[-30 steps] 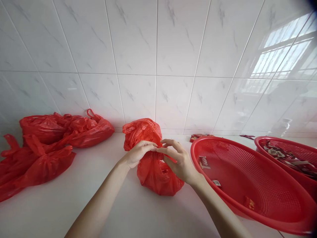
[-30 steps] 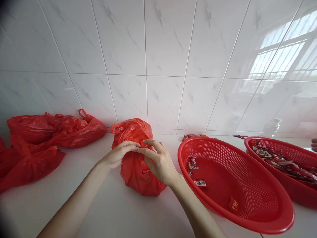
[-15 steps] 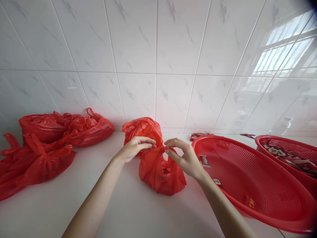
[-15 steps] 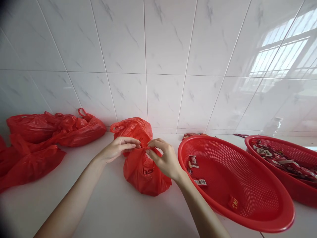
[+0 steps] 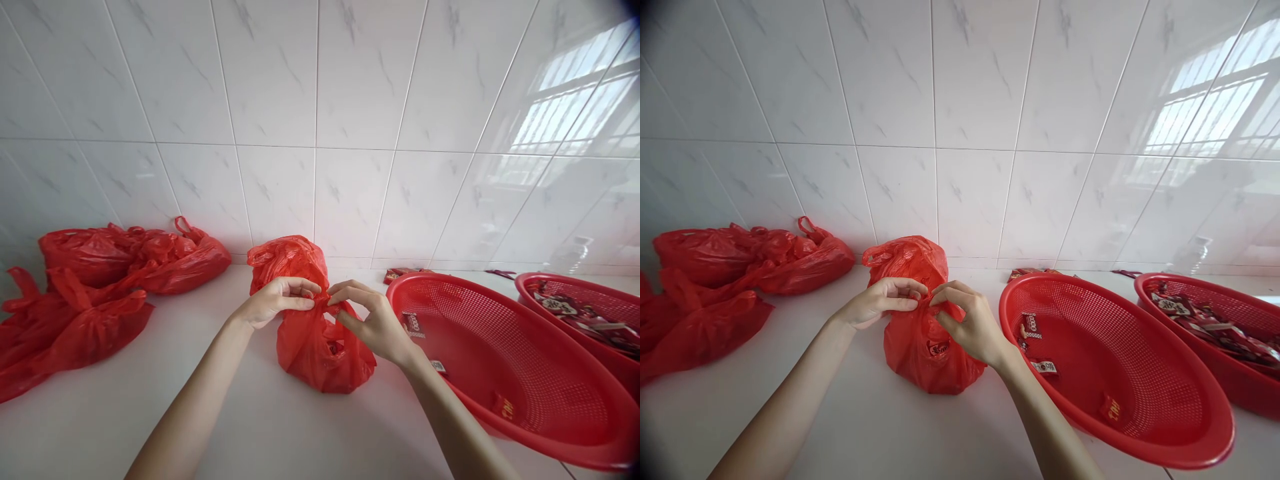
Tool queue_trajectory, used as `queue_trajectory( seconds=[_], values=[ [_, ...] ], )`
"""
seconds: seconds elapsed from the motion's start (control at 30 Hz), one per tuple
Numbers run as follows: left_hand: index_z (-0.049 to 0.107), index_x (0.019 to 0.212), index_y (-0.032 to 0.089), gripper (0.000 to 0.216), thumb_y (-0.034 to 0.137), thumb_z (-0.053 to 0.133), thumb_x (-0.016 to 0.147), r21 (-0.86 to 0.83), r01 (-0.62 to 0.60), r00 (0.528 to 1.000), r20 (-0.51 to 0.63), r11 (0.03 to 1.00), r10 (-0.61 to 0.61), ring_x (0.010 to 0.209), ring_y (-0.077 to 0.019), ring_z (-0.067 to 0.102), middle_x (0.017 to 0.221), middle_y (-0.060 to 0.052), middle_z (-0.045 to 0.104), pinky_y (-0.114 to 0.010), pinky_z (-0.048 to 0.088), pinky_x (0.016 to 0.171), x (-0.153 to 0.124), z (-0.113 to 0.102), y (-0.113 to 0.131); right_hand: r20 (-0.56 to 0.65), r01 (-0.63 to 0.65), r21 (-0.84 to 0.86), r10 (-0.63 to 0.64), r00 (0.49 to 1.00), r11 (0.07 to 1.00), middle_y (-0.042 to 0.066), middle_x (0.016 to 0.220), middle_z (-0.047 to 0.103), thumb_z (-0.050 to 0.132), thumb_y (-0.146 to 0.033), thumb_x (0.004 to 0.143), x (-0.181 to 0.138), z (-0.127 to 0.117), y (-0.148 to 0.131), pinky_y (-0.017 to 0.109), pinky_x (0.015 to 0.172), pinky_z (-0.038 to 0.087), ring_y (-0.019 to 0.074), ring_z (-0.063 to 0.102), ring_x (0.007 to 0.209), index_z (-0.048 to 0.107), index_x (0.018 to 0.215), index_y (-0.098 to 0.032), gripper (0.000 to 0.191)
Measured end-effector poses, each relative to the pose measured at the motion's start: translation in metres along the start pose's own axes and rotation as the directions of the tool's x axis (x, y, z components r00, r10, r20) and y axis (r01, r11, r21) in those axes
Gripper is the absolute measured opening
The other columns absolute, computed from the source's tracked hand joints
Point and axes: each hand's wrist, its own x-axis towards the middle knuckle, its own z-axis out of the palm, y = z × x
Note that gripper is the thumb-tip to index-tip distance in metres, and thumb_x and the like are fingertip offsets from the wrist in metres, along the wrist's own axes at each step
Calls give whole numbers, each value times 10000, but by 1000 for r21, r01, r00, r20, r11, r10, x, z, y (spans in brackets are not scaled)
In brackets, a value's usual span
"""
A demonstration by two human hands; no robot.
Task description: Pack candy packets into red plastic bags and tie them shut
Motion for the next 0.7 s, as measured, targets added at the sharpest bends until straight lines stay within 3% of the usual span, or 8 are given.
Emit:
queue_trajectory(
  seconds=[0.33,0.47,0.57,0.7],
  values=[
    [755,953,244,264,287,809,698,-206,24,999,-18,978,-28,758,-129,578,840,-18,656,-264,440,692,1,-7,-5,64,18,-60,-14,998,998,49,1166,635,609,-120,877,-1,-5,0,341,901,516,179,641,1010,707,960,-247,180],
    [743,940,228,231,283,797,722,-375,54,997,-23,926,-68,694,-112,560,809,-14,638,-247,430,624,2,-10,-6,96,9,-78,-1,995,997,53,1177,630,606,-132,885,-1,-7,-1,335,887,516,178,642,1001,700,942,-241,155],
    [726,944,209,238,260,801,724,-480,51,993,-71,876,-96,658,-101,555,767,0,610,-234,438,594,5,-13,-8,116,11,-98,1,993,995,59,1206,622,607,-146,888,-1,-9,0,341,886,519,182,646,1001,690,929,-233,127],
    [714,991,189,305,235,820,709,-497,33,977,-166,867,-132,648,-92,569,753,15,590,-227,468,609,13,-19,-19,165,37,-139,-14,986,990,66,1237,628,603,-173,894,-1,-13,-1,351,901,518,200,636,1061,670,890,-221,83]
  ],
)
